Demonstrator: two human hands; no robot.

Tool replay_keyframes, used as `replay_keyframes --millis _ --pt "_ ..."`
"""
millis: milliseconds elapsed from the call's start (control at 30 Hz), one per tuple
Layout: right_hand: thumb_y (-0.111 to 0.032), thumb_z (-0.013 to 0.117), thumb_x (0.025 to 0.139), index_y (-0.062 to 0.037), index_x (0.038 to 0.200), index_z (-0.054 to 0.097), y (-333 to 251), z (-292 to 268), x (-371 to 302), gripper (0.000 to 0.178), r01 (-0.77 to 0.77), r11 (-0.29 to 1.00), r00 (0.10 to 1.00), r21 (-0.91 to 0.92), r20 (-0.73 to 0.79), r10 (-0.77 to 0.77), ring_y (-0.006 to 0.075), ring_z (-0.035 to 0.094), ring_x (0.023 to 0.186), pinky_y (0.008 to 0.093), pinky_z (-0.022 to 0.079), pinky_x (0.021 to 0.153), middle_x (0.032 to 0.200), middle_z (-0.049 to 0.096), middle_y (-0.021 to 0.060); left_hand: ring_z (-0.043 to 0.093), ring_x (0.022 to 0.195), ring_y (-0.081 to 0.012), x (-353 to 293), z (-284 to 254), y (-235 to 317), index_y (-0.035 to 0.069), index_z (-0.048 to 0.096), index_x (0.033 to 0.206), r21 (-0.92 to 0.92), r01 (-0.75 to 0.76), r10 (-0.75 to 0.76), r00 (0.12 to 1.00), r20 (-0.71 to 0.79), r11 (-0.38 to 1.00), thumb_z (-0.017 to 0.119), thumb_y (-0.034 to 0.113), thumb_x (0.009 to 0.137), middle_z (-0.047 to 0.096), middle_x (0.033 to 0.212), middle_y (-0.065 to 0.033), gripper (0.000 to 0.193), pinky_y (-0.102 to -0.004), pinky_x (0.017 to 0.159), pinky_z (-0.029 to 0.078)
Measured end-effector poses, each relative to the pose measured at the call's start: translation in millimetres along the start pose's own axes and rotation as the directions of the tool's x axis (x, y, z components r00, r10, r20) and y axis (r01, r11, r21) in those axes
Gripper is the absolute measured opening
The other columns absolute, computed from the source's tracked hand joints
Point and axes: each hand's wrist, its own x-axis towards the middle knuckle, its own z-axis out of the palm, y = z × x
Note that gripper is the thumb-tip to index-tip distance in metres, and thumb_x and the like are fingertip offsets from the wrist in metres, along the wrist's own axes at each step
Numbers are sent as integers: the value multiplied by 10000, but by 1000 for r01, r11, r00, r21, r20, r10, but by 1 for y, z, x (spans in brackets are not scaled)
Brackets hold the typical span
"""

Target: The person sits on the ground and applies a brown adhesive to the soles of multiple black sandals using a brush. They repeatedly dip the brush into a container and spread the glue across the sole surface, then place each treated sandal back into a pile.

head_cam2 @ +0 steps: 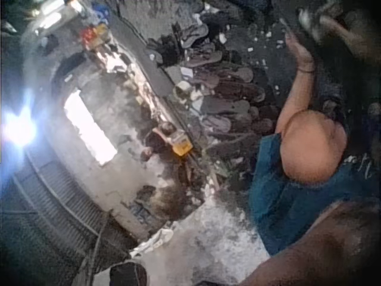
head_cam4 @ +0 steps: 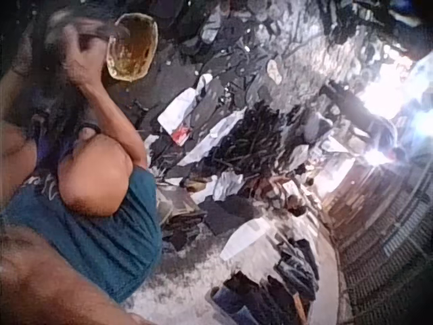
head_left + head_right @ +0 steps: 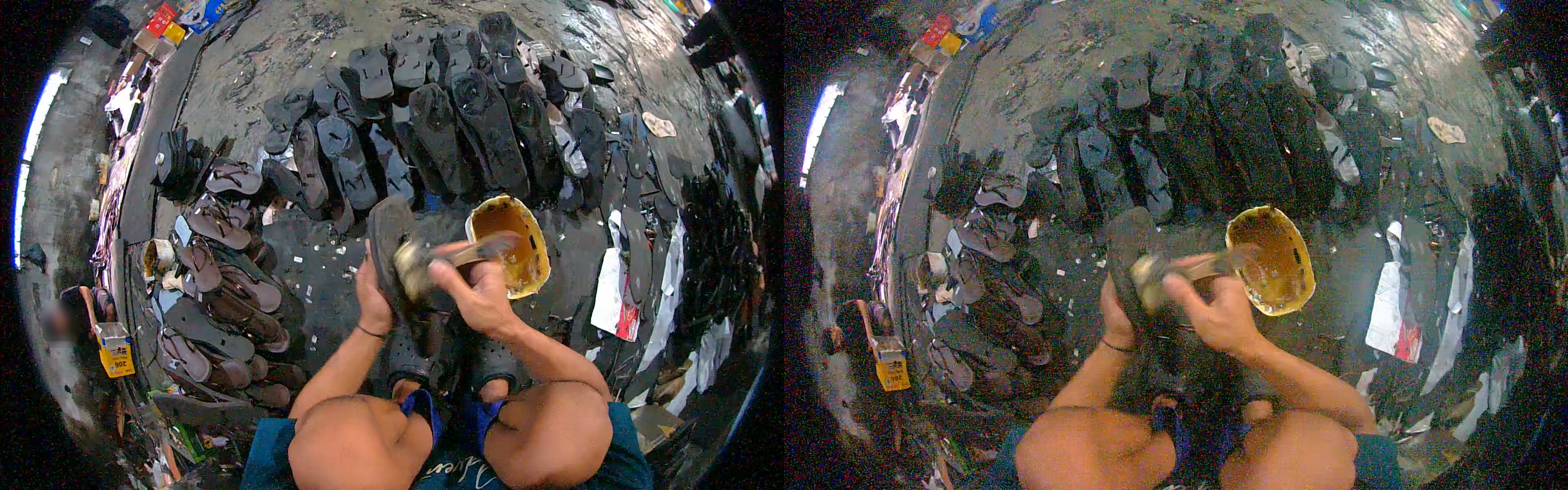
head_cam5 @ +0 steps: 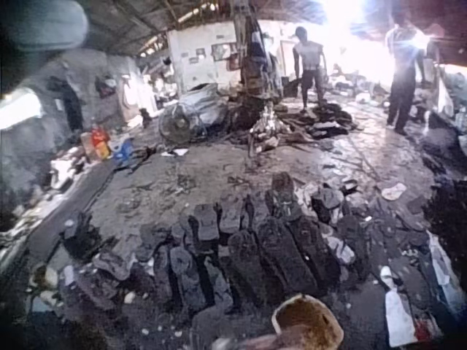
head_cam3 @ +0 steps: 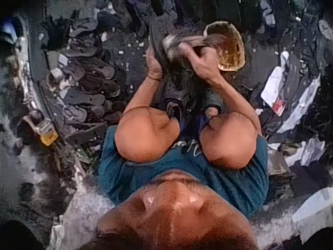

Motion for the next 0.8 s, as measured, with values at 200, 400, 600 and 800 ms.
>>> replay_keyframes --millis 200,400,600,800 --pt "-232 679 962 -35 1073 665 -37 -61 35 227 -184 858 945 479 -153 288 112 654 833 283 521 770 1009 703 32 573 1252 -280 -101 -45 4 46 389 1502 -330 643 -605 764 223 691 313 657 1008 546 1417 -167 789 -430 1081 457" --pt "-261 704 937 -54 1016 685 -12 -9 33 222 -120 981 991 152 -32 127 162 656 902 304 516 791 1026 706 37 643 1043 -255 -34 16 23 66 525 1332 -183 323 -333 943 -24 928 389 713 956 639 1212 -112 761 -404 897 534" --pt "-230 718 892 -32 1002 710 -18 -30 48 227 81 914 980 -398 -137 -147 286 717 841 394 560 757 903 740 103 667 910 -225 16 72 58 56 586 1252 -142 96 -105 993 -55 985 439 798 881 685 1074 -97 842 -353 784 560" --pt "-158 735 898 -22 1062 691 -75 13 16 218 310 943 942 -126 173 -286 153 663 920 336 524 843 965 713 76 669 877 -168 12 81 57 54 607 1206 -306 370 -360 928 90 877 569 724 865 682 1027 -47 753 -314 776 560"
